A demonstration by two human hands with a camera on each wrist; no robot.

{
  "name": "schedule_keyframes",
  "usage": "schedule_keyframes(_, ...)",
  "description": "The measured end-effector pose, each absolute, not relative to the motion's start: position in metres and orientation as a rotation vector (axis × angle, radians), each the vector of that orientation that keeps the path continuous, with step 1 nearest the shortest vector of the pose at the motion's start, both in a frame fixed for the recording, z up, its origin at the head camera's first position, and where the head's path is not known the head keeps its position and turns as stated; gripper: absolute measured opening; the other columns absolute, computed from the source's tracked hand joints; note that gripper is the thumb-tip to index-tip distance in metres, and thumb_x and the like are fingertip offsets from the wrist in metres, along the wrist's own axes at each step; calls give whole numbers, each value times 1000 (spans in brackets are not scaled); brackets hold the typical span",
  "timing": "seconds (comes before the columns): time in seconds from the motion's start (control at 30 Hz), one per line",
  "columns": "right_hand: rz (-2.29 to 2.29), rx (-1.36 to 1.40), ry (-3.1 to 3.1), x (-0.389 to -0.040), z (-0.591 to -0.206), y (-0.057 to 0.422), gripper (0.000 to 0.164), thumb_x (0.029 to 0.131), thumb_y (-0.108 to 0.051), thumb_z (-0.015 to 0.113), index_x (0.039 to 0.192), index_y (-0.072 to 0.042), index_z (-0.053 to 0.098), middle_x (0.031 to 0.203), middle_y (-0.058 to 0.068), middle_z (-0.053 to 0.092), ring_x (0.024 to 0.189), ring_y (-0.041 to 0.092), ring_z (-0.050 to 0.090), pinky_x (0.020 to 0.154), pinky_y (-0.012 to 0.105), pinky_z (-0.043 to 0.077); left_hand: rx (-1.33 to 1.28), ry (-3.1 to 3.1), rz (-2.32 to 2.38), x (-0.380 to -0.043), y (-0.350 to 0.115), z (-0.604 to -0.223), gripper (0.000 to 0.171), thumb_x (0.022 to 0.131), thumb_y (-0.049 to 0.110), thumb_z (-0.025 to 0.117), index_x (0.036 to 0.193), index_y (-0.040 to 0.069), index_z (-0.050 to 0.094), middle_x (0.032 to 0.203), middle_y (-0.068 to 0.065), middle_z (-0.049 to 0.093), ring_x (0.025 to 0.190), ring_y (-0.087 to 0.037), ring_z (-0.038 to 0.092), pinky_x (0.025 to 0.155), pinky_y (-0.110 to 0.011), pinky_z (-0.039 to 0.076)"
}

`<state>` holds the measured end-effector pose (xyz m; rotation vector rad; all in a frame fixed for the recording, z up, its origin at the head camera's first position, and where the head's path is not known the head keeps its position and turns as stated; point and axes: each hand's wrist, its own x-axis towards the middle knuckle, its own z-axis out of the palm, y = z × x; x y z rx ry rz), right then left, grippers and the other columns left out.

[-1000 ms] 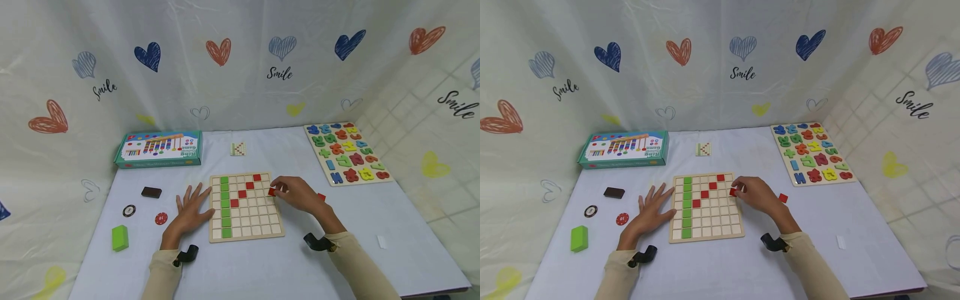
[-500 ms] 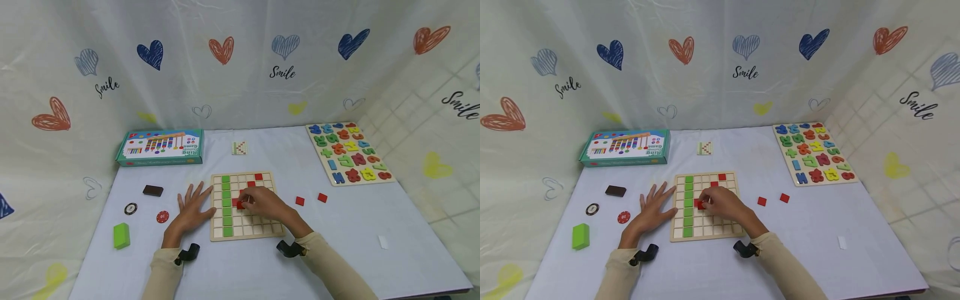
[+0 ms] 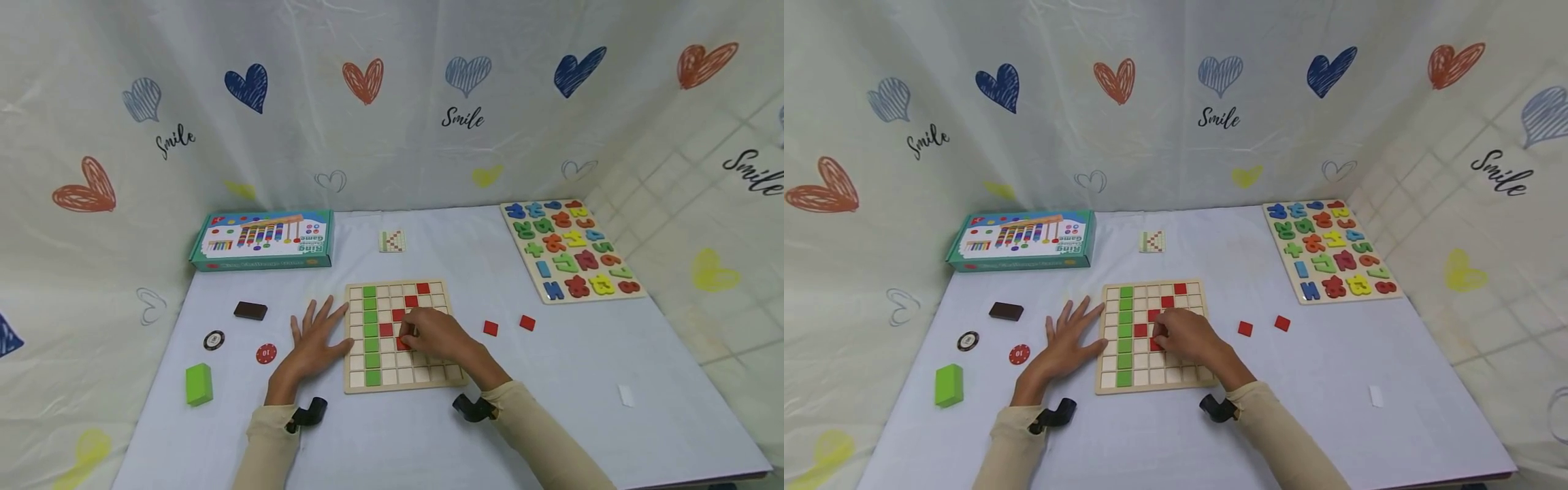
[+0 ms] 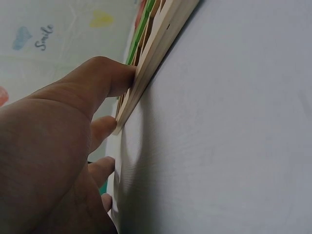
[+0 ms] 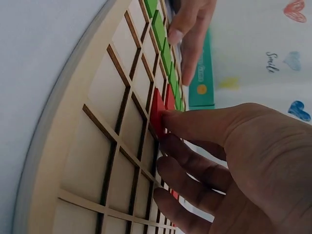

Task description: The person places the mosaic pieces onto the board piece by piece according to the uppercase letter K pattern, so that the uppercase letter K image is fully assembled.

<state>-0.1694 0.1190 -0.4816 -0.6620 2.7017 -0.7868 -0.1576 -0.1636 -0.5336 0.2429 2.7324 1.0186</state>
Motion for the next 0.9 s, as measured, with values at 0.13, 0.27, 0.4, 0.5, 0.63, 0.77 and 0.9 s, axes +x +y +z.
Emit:
schedule_keyframes(0.13, -775, -667, 2730, -166, -481, 118, 14, 94, -11, 81, 84, -21, 76, 81, -11, 65, 80, 11, 57, 68, 30, 51, 242, 2725, 1010, -158, -163, -533, 82, 97, 34, 76, 168, 26, 34, 179, -10, 10, 164, -39, -13, 119, -70, -24)
schedule_keyframes(0.27, -732, -703, 2746, -161, -481, 117, 9, 94, -12, 81, 90, -19, 77, 88, -10, 65, 84, 9, 58, 71, 31, 52, 221, 2721, 1002, -157, -164, -533, 83, 97, 35, 76, 168, 27, 34, 180, -8, 9, 164, -37, -14, 119, -69, -25)
schedule_keyframes(0.4, -708, -707, 2751, -155, -481, 119, 7, 93, -13, 82, 99, -17, 78, 95, -6, 67, 85, 10, 59, 74, 32, 53, 220, 2717, 1006, -157, -163, -536, 83, 97, 35, 76, 168, 27, 34, 180, -9, 10, 164, -38, -14, 119, -70, -25)
schedule_keyframes(0.5, -708, -700, 2757, -151, -483, 121, 13, 92, -12, 82, 105, -16, 81, 101, -5, 69, 88, 11, 60, 77, 33, 54, 219, 2712, 1007, -156, -162, -537, 83, 97, 35, 77, 168, 27, 34, 180, -8, 9, 164, -38, -14, 119, -70, -25)
schedule_keyframes(0.63, -727, -735, 2771, -150, -485, 124, 15, 92, -13, 82, 107, -16, 83, 105, -5, 72, 93, 11, 62, 81, 33, 55, 208, 2711, 1011, -155, -161, -536, 83, 97, 34, 77, 168, 26, 35, 180, -9, 9, 164, -39, -15, 118, -70, -26)
schedule_keyframes(0.77, -693, -846, 2818, -151, -485, 124, 13, 92, -16, 84, 104, -14, 85, 104, -3, 74, 99, 14, 64, 82, 34, 57, 210, 2713, 1004, -157, -162, -535, 83, 97, 36, 76, 168, 27, 34, 180, -8, 8, 164, -37, -15, 119, -69, -26)
schedule_keyframes(0.9, -592, -936, 2869, -153, -483, 123, 14, 90, -18, 86, 103, -13, 86, 105, -1, 75, 104, 17, 64, 84, 35, 59, 218, 2713, 1005, -158, -162, -534, 83, 97, 36, 76, 168, 27, 34, 180, -8, 8, 164, -37, -16, 119, -69, -27)
